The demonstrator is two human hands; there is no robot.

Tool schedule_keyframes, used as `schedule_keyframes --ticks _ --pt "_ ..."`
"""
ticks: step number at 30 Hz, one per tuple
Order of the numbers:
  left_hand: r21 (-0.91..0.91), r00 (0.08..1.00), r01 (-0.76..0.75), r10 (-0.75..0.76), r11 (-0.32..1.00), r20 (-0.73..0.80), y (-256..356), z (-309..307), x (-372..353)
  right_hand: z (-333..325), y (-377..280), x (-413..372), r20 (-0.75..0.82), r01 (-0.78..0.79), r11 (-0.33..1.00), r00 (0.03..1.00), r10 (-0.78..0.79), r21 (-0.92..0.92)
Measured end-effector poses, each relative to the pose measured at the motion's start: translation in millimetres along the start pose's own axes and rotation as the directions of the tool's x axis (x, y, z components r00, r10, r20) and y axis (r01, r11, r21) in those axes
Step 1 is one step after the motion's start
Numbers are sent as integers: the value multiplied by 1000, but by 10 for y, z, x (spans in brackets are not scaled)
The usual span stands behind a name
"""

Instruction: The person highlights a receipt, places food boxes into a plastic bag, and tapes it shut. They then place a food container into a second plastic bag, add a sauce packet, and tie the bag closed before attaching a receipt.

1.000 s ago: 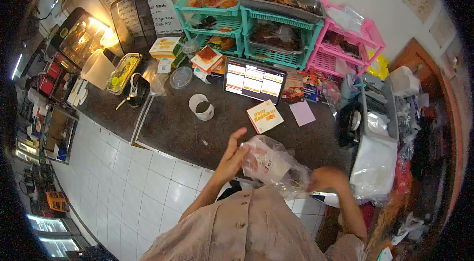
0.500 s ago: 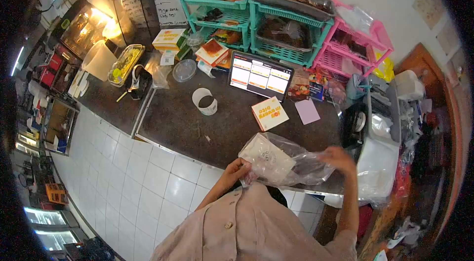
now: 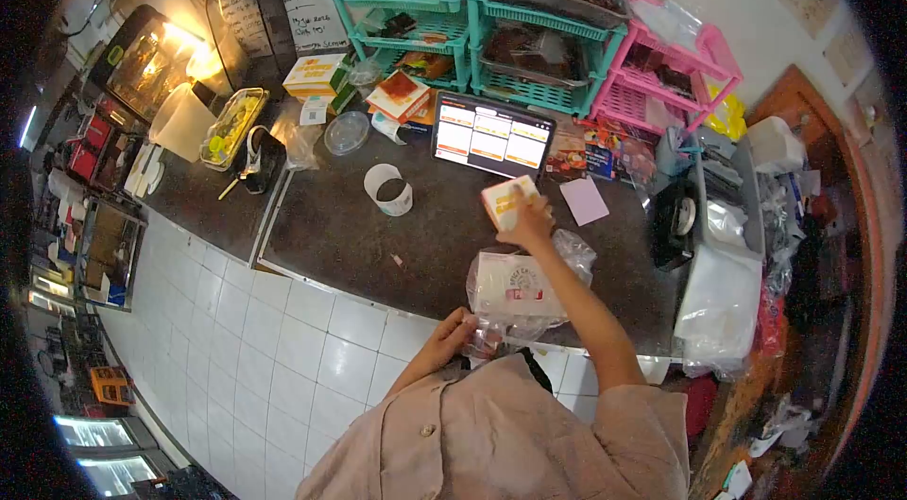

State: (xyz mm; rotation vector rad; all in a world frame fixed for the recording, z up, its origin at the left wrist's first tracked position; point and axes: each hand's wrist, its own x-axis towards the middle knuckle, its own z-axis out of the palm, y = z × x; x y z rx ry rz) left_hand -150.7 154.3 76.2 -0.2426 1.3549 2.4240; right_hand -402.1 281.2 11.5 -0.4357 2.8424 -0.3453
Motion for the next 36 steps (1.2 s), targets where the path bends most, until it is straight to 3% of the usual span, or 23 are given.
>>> schedule_keyframes --ticks 2,3,5,7,9,11,12,14,17,18,20,21,23,24,25,27,29,30,31,32,33,35,36 --pt "-68 1000 16 -17 998 -4 82 9 -70 -146 150 32 81 -94 945 994 72 313" --pt "-99 1000 19 -20 995 -2 146 18 -71 -414 124 -141 109 -26 794 993 -52 608" --pt "-180 993 -40 20 983 -112 151 -1 -1 -1082 26 -702 34 36 236 957 -289 971" --pt "-156 977 -114 83 981 -195 199 27 15 -1364 275 -1069 155 -98 124 758 -633 987" --pt "-31 957 -212 201 977 -209 370 133 43 -1302 408 -1226 241 -41 275 615 -751 961" --pt "136 910 -251 281 958 -305 193 -53 168 -1202 445 -1362 328 47 456 630 -704 889" --pt "317 888 -315 395 895 -234 512 162 52 -1194 351 -1467 357 60 574 729 -584 817" --pt "341 832 -422 508 840 -220 622 303 21 -460 342 -1474 136 324 913 921 -364 250" --pt "590 752 -469 648 657 -123 949 619 62 -885 -191 -1901 262 -75 996 963 60 46" --pt "430 772 -499 611 753 -176 1036 702 122 -1086 -178 -1962 207 -182 977 957 202 -114" --pt "77 822 -501 502 862 -269 1149 856 209 -1402 408 -1893 254 -192 978 953 166 81" --pt "70 810 -519 517 852 -276 1157 973 219 -1580 730 -1846 272 -191 966 952 138 176" --pt "56 782 -556 544 830 -304 1110 1222 256 -2103 1028 -1939 239 226 961 936 -259 157" --pt "381 706 -571 672 727 -223 978 1145 272 -2387 1078 -1975 287 377 884 845 -450 276" --pt "290 735 -570 635 769 -237 931 1169 287 -2624 1135 -1964 309 504 766 713 -630 399" --pt "106 766 -577 581 810 -275 876 1242 317 -2926 1480 -1799 204 382 428 503 -840 819" --pt "126 745 -565 570 815 -346 768 1289 346 -2916 2366 -1475 34 141 225 774 -632 964" --pt "162 736 -540 556 826 -385 733 1342 327 -2883 2641 -1339 -113 179 272 964 -242 946" --pt "195 727 -510 541 838 -423 674 1378 297 -2684 3049 -1102 -207 164 341 974 93 926" --pt "225 707 -487 532 844 -466 549 1201 283 -2214 4040 -683 -296 60 700 930 220 711" --pt "247 694 -488 544 837 -472 559 1286 270 -1689 4741 -411 -558 -393 920 766 319 -13" --pt "287 668 -494 570 821 -479 607 1494 224 -841 5679 -230 -408 -569 800 788 462 -192" --pt "321 562 -507 589 800 -580 552 1515 276 -582 5830 -262 -407 -623 762 751 520 -178"
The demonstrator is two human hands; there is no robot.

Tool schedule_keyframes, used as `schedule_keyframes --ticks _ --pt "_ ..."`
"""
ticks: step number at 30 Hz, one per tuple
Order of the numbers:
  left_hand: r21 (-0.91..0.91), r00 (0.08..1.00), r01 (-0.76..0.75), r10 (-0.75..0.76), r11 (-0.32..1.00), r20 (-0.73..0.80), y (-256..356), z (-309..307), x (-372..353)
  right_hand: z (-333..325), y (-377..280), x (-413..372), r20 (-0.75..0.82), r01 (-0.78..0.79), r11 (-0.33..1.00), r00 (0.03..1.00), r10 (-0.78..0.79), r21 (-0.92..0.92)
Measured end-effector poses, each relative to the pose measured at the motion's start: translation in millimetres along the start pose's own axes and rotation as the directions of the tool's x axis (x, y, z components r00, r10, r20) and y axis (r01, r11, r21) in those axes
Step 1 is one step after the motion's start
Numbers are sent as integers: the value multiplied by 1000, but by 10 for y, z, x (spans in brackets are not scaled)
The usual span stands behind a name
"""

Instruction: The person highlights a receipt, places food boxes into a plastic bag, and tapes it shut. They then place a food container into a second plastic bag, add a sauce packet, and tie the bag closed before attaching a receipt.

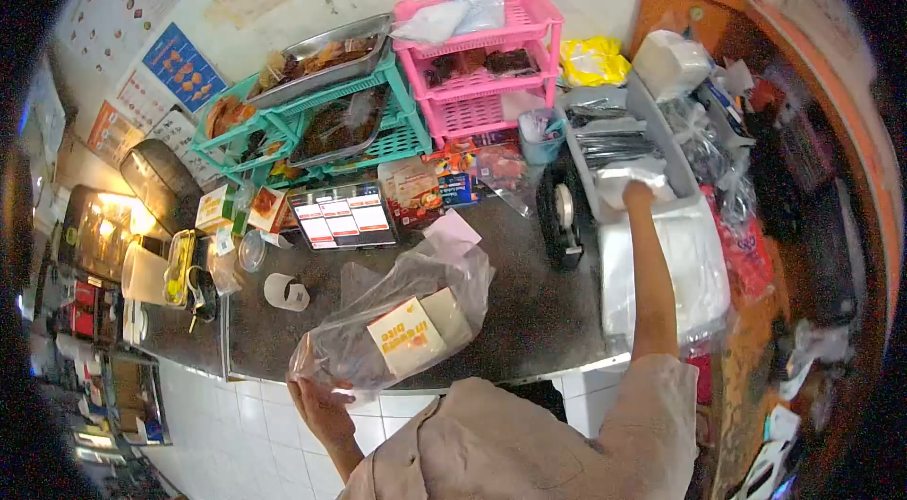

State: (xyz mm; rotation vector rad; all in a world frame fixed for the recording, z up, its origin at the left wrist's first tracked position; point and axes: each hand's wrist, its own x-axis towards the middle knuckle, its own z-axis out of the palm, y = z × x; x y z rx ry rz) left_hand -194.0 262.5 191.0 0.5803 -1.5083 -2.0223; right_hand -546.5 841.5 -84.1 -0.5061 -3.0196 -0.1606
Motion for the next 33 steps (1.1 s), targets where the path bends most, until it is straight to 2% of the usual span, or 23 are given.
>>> schedule_keyframes --ticks 1,4,7,10,13,14,17,20,23,26,28,30,31,32,33 --pt "11 1000 -10 10 1000 -16 1 43 -30 156 23 -11 10 -67 998 998 67 -14" --pt "31 997 -26 28 999 -68 43 151 -125 -575 -200 -165 -154 -72 997 985 73 8" --pt "67 996 -35 40 997 -74 -58 116 -103 -789 -59 -6 -267 100 986 962 -62 134" --pt "27 998 -21 23 999 -63 -63 174 -79 -761 173 277 -232 131 986 967 -104 102" --pt "44 999 -31 32 999 -36 -63 183 -47 -1398 146 -20 -333 301 903 923 -194 307" --pt "39 999 -31 32 999 -25 -31 216 -55 -1436 127 25 -276 216 935 951 -137 282" --pt "140 998 -33 39 990 -42 6 228 -96 -1632 269 -18 -250 294 900 943 -219 321" --pt "34 997 -48 50 998 -61 -205 -24 -88 -1688 270 8 -436 364 891 872 -223 272" --pt "-29 999 -25 26 999 37 -106 24 -172 -1708 349 170 -368 392 812 899 -238 433" --pt "-8 997 -20 21 1000 74 -7 78 -212 -1697 431 251 -187 349 571 928 -323 743" --pt "-11 998 -9 10 1000 61 35 56 -242 -1739 473 253 -129 268 760 962 -239 592" --pt "19 996 23 -25 1000 84 -15 -30 -238 -1719 617 300 -51 211 486 945 -322 848" --pt "37 996 31 -34 999 78 -18 -98 -241 -1088 1025 738 -515 680 711 681 -521 181" --pt "29 994 68 -70 997 85 15 -110 -253 -1176 1054 670 -384 553 713 828 -409 432" --pt "20 991 101 -102 995 83 38 -105 -270 -1743 722 334 -156 324 579 934 -321 748"
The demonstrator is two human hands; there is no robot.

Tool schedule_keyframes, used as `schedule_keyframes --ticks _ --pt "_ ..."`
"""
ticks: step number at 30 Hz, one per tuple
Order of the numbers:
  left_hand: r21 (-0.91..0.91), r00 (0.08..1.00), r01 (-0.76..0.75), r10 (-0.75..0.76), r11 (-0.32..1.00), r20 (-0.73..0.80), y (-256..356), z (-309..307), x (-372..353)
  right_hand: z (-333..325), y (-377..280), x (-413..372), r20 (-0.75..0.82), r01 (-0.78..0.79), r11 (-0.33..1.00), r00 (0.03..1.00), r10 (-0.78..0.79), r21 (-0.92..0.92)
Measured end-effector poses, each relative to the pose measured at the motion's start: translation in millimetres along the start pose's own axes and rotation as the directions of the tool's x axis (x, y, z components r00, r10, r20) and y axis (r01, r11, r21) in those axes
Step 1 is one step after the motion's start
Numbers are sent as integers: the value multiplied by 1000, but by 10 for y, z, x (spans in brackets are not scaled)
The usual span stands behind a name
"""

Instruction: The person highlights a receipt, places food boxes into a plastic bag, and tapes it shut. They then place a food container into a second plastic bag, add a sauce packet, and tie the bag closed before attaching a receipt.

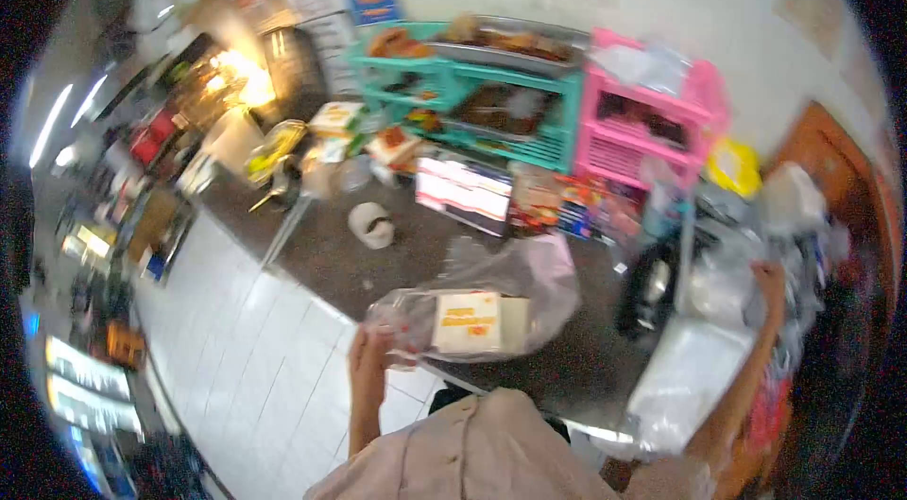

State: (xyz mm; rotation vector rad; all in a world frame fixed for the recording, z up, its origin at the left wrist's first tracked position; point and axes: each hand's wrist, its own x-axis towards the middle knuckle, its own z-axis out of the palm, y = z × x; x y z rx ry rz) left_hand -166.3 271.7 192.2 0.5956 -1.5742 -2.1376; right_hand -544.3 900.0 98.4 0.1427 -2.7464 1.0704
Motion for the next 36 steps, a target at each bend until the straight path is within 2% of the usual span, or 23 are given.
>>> schedule_keyframes --ticks 1,2,3,4,5,7,10,17,20,22,23,25,27,28,29,30,31,32,33,35,36 --pt "29 1000 -4 4 1000 -1 -118 -90 34 -116 -286 -51 51 -52 988 998 45 145" --pt "56 1000 -2 2 998 -1 -231 -181 53 -55 -682 -215 -83 16 966 997 6 259" --pt "17 1000 3 -3 1000 -4 -122 -100 18 -123 296 167 2 363 815 914 -405 -451" --pt "-26 1000 8 -8 1000 6 -1 -23 22 -34 198 99 -67 325 924 936 -344 -201" --pt "3 998 -56 56 998 32 13 -37 43 -25 163 61 -73 273 955 956 -283 -117" --pt "59 982 -163 156 985 106 10 -76 61 -93 195 99 -46 183 976 981 -189 -115" --pt "56 977 -208 204 977 60 1 -34 106 -113 237 151 -26 125 984 991 -129 -130" --pt "55 983 -142 134 988 128 -79 -57 141 -265 61 292 16 71 981 997 -69 -180" --pt "103 981 -184 176 977 81 -2 -42 112 -373 82 285 43 66 987 997 -60 -149" --pt "143 987 -157 152 977 44 14 -98 122 -514 99 299 66 69 992 996 -62 -105" --pt "52 984 -178 178 983 1 50 -64 108 -561 15 340 97 63 994 994 -55 -87" --pt "274 978 -171 198 946 -72 66 -121 109 -600 -307 359 151 25 999 988 -19 -39" --pt "232 974 -195 217 953 -72 75 -66 130 -555 -775 431 215 -41 998 976 27 57" --pt "203 971 -195 218 959 -95 34 -58 146 -472 -1490 158 173 -104 945 984 52 310" --pt "235 971 -201 226 951 -82 24 -65 128 -478 -1712 112 153 -109 986 984 90 122" --pt "270 966 -218 248 938 -79 46 -56 109 -384 -1536 179 -111 192 969 971 -210 -153" --pt "274 963 -234 261 933 -70 62 -2 117 -313 -1412 238 -251 384 789 801 -543 -479" --pt "277 958 -246 276 929 -75 71 41 112 -329 -1696 173 -197 264 958 939 -282 -113" --pt "281 954 -251 286 926 -91 75 50 102 -235 -2228 35 -28 48 968 999 -43 246" --pt "247 954 -260 288 933 -84 85 123 98 120 -2971 -268 -273 333 803 936 -220 495" --pt "235 952 -266 293 935 -91 104 116 80 313 -3352 -452 -327 387 743 915 -236 546"
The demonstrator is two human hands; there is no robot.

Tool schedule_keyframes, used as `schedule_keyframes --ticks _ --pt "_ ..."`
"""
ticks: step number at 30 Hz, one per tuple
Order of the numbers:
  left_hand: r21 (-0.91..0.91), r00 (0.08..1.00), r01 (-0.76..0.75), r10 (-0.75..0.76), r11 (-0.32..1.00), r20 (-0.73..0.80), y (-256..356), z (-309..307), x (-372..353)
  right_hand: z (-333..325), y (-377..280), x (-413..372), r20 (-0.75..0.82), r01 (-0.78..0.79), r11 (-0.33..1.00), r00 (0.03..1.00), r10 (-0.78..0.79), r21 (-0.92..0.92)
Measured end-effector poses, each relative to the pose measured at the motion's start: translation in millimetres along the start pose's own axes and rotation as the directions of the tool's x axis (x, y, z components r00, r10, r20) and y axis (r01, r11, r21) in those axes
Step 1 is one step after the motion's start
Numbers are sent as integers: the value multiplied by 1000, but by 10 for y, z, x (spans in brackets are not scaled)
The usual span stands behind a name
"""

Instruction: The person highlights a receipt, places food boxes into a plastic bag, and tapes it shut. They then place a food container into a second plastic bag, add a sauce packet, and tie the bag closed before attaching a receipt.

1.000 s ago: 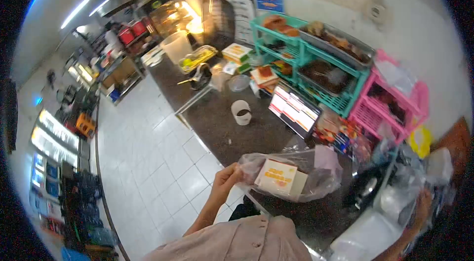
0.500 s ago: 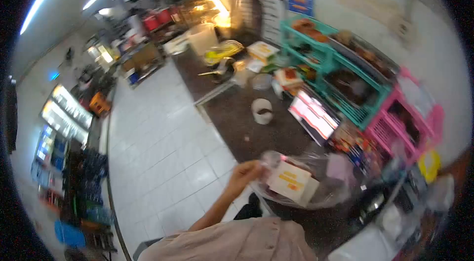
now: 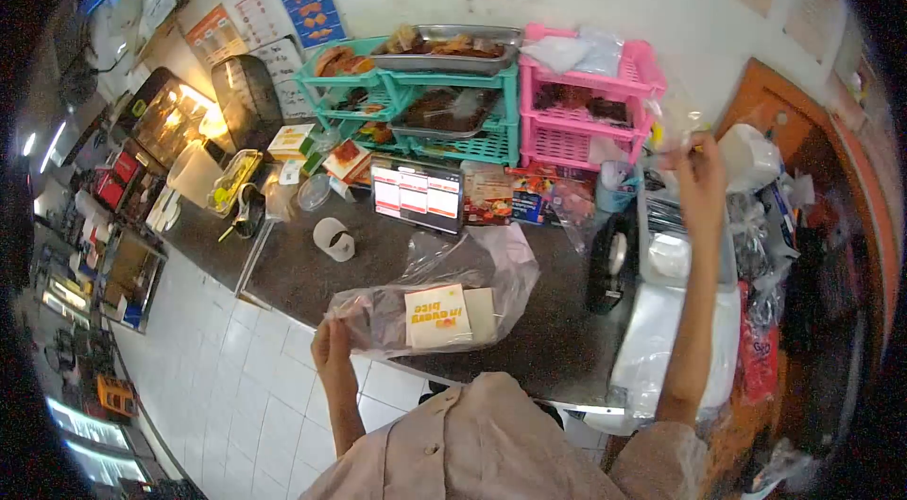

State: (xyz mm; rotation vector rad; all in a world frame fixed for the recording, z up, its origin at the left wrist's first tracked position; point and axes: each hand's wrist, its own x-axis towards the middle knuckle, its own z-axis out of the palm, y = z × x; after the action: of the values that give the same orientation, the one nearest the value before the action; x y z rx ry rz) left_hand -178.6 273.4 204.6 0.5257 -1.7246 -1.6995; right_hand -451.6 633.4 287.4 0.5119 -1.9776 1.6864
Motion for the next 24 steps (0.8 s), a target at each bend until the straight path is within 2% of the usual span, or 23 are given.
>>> schedule_keyframes --ticks 2,3,4,5,6,7,8,9,10,11,12,13,14,16,17,20,22,23,24 --pt "-65 996 59 -54 996 75 -136 -84 4 770 -558 -407 -69 48 985 997 -37 164" --pt "-82 992 74 -65 994 108 -139 -88 -24 888 -378 -653 242 -150 978 964 112 143" --pt "-99 988 80 -66 992 137 -135 -88 -27 1150 -649 -855 539 36 997 842 10 -74" --pt "-111 990 76 -62 991 126 -129 -88 -21 1500 -600 -1043 684 258 964 691 -234 69" --pt "-124 993 67 -54 990 107 -134 -94 -27 1836 -374 -1286 859 111 960 429 -279 256" --pt "-131 993 73 -59 989 106 -209 -134 -24 2064 -212 -1446 1000 177 984 -23 -12 16" --pt "-115 993 68 -56 991 108 -147 -128 -41 2227 37 -1689 959 395 919 -260 113 -1" --pt "-65 987 99 -90 993 133 -183 -166 -57 2152 53 -1872 980 398 914 -143 141 -74" --pt "-116 990 65 -49 991 131 -154 -143 -90 2226 307 -2068 994 437 896 -102 -36 77" --pt "-161 986 84 -58 983 155 -241 -169 -121 2290 328 -2172 992 401 909 2 -123 111" --pt "-226 977 93 -45 970 208 -291 -176 -147 2323 -129 -1988 999 296 955 -51 13 2" --pt "-210 963 100 -42 973 267 -292 -195 -163 2436 -17 -2005 998 302 952 -62 -21 39" --pt "-213 966 32 24 977 257 -286 -216 -175 2479 87 -2073 997 293 955 -64 -37 54" --pt "-201 950 -66 123 977 285 -292 -234 -184 2420 -216 -1960 999 422 906 -5 43 -36" --pt "-196 959 -26 80 980 271 -227 -242 -192 2386 -329 -1917 995 474 875 40 89 -98" --pt "-168 964 77 -31 983 264 -84 -255 -134 2368 -46 -1670 987 448 894 143 -66 -5" --pt "-144 959 88 -45 986 281 -123 -289 -97 2402 377 -1592 998 482 874 44 45 -60" --pt "-137 965 41 -3 990 264 -130 -271 -78 2458 542 -1618 995 505 859 -2 100 -86" --pt "-158 964 40 4 987 265 -158 -255 -69 2527 601 -1704 996 559 828 -47 77 -38"
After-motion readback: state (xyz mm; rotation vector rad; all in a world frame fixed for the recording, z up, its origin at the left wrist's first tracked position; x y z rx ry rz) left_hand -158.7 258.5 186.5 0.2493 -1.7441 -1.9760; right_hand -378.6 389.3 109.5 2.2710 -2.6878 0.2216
